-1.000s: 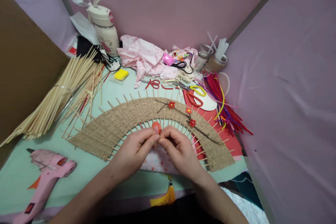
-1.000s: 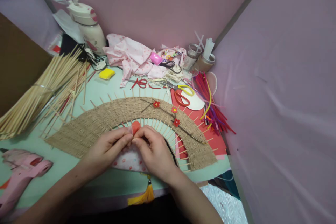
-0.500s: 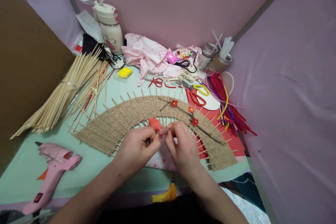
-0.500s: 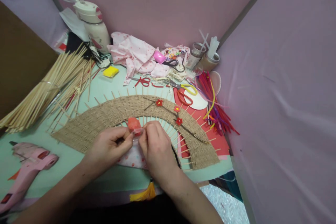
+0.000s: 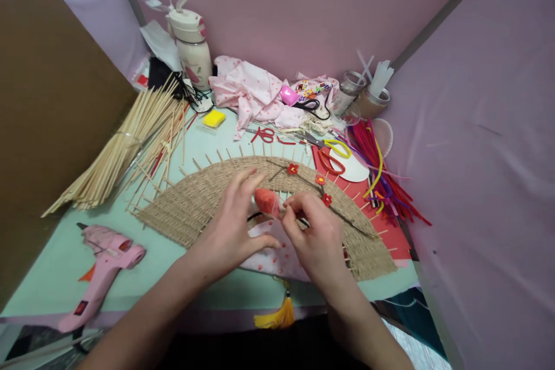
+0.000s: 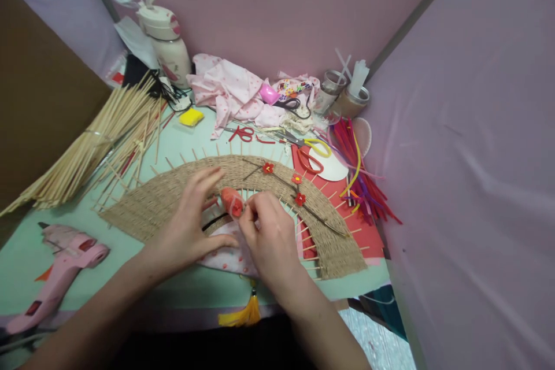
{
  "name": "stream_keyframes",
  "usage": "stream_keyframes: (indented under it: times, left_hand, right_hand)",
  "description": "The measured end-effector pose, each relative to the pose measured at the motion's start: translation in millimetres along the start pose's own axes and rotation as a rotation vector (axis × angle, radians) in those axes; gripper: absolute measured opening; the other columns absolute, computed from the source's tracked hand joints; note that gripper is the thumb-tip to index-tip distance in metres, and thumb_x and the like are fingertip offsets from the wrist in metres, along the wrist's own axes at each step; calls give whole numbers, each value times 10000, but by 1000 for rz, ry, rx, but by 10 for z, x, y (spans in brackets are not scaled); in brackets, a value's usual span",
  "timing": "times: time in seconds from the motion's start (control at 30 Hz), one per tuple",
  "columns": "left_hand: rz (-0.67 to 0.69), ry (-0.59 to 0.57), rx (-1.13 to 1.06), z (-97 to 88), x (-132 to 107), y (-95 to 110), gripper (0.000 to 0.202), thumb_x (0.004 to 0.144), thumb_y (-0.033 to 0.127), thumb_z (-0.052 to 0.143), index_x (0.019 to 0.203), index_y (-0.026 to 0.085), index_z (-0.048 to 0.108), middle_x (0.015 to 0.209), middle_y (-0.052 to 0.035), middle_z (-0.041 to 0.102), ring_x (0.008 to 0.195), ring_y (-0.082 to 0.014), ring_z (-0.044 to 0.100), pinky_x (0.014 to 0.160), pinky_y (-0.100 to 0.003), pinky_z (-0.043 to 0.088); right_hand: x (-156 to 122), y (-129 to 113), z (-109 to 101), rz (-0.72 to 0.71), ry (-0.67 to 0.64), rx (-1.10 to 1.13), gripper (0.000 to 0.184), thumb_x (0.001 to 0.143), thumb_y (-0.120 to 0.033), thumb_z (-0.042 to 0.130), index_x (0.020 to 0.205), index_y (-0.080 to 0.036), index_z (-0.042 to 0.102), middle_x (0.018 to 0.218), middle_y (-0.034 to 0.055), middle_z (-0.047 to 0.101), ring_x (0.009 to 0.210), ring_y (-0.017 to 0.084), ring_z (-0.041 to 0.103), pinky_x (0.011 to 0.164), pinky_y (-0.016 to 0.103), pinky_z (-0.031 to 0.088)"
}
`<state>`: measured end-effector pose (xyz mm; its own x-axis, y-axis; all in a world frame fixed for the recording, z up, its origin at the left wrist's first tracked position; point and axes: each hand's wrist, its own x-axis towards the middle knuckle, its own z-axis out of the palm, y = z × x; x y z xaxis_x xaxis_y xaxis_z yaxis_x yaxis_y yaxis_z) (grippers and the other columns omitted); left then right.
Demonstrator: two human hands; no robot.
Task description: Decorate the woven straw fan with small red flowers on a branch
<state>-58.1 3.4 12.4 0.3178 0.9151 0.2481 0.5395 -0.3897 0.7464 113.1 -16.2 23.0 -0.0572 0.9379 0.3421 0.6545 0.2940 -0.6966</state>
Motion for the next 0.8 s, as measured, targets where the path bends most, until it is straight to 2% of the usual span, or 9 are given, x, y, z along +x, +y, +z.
stream_keyframes:
  times: [0.03,0.1,0.2,0.27,0.37,0.5,0.7,0.8]
  left_hand:
    - [20,-19,1,45,0,-35,854,713,343,756,1432,256,305,1500,-134,349,1389,-279,349,1020,-420,460]
    - [39,-29,8,132,4,-87,725,802,226,660,1440,255,315,1508,-118,371,1404,-244,348,1109,-439,386]
    - [80,-8,1,210,8,-128,460,845,116,557,1293,210,509,1339,-98,574,1269,-196,519,1081,-391,429]
    - [89,-3,-7,224,7,-143,365,839,98,557,1191,188,587,1210,-87,660,1156,-184,602,1025,-366,480]
    - [60,24,-30,221,1,-160,309,821,99,587,1118,173,628,1125,-82,699,1070,-184,643,965,-352,519]
    - [46,39,-43,228,-10,-169,271,814,74,577,1040,199,659,1073,-56,712,1032,-176,651,929,-340,532]
    - [68,64,2,231,-18,-134,240,813,94,605,1025,183,672,1037,-58,711,991,-166,657,898,-309,538]
    - [81,54,21,215,-24,-107,218,817,105,614,1011,181,678,1017,-52,713,969,-161,658,885,-300,539]
  right_hand:
    - [-7,-3,0,5,-15,26,139,882,-95,499,790,-197,517,778,-3,571,707,115,538,659,236,425]
    - [-25,-11,-5,13,-35,66,137,885,-99,503,792,-198,516,790,-3,580,726,115,549,668,237,431]
    - [-47,-14,-33,6,-30,68,142,888,-109,516,778,-200,507,786,-7,583,721,114,547,672,244,433]
    - [-55,-7,-60,4,-5,37,144,891,-113,518,778,-201,507,777,-9,578,705,114,541,661,250,432]
    - [-59,3,-90,-17,16,-3,128,910,-132,522,802,-202,522,786,-2,577,714,122,543,660,262,437]
    - [-49,0,-119,-136,50,-74,54,906,-173,582,933,-196,623,949,59,580,884,169,556,736,304,468]
    - [-13,-9,-185,-289,-1,-211,184,910,-140,570,995,-212,715,831,50,563,806,174,491,682,304,435]
    - [-16,-9,-193,-276,-37,-234,185,917,-161,564,1003,-212,720,842,53,565,813,175,488,695,307,436]
